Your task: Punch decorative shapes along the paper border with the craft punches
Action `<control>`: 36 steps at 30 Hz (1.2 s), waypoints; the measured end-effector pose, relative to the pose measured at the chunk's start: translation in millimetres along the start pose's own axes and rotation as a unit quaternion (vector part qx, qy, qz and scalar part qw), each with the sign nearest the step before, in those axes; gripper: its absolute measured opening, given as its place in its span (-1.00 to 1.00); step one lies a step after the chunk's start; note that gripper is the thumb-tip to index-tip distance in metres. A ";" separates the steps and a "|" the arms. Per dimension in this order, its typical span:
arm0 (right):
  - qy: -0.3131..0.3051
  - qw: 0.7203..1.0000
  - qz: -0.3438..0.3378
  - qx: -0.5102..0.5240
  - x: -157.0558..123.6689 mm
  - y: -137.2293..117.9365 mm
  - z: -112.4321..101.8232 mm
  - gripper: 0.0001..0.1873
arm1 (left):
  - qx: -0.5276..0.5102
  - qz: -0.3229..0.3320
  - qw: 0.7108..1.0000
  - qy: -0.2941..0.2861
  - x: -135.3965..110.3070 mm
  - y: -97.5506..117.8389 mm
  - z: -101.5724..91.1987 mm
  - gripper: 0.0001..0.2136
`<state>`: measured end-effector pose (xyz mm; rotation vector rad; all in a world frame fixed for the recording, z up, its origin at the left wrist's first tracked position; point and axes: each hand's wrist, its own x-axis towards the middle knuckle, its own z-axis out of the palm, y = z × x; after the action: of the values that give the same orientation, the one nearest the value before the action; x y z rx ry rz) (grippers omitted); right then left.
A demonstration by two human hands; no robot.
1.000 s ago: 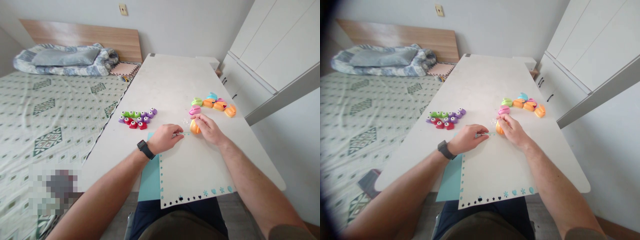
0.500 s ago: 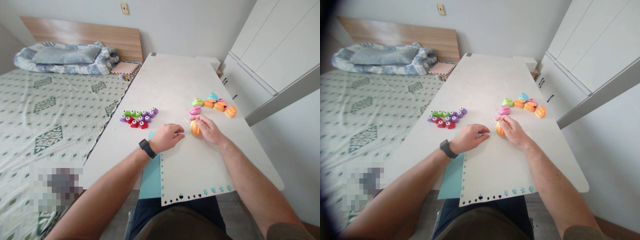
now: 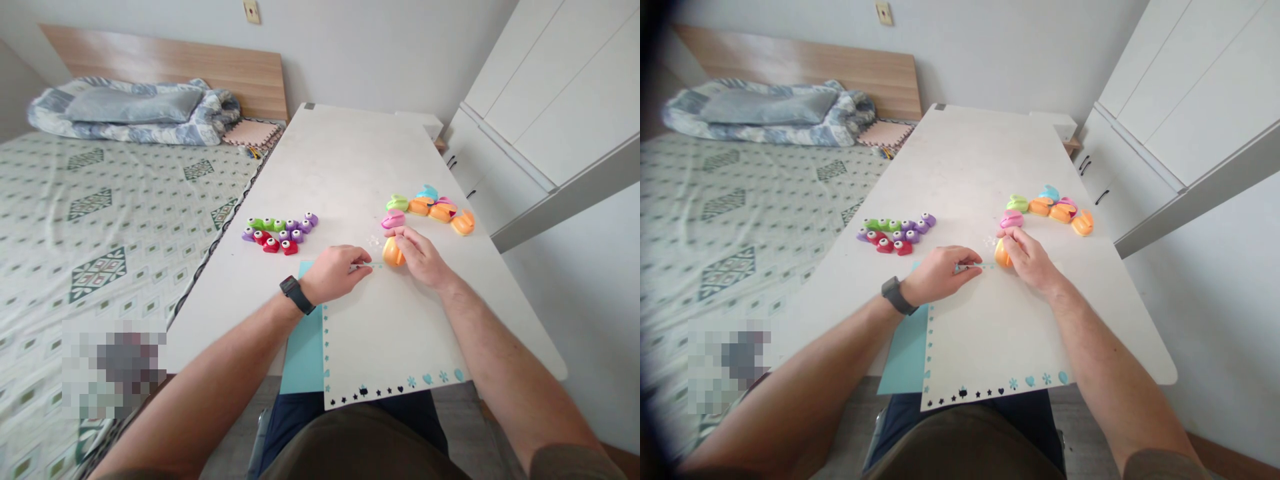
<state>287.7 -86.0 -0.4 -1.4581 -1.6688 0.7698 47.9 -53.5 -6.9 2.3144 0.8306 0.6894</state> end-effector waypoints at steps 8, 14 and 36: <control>-0.002 1.000 0.004 -0.006 0.2 -2.9 -0.8 -0.59 | -0.003 0.000 1.000 0.002 -0.3 0.5 0.1 -0.86; -0.021 1.000 0.006 -0.012 -1.2 -2.8 -0.3 -0.58 | -0.004 0.002 1.000 0.009 0.2 1.0 -0.2 -0.86; -0.033 0.997 0.022 -0.069 -4.0 -10.1 7.6 -0.65 | -0.005 0.004 1.000 0.013 0.4 2.7 -0.7 -0.86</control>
<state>276.2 -91.2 3.5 -1.5848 -1.7753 0.7474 48.7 -54.8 -4.5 2.3065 0.8280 0.7265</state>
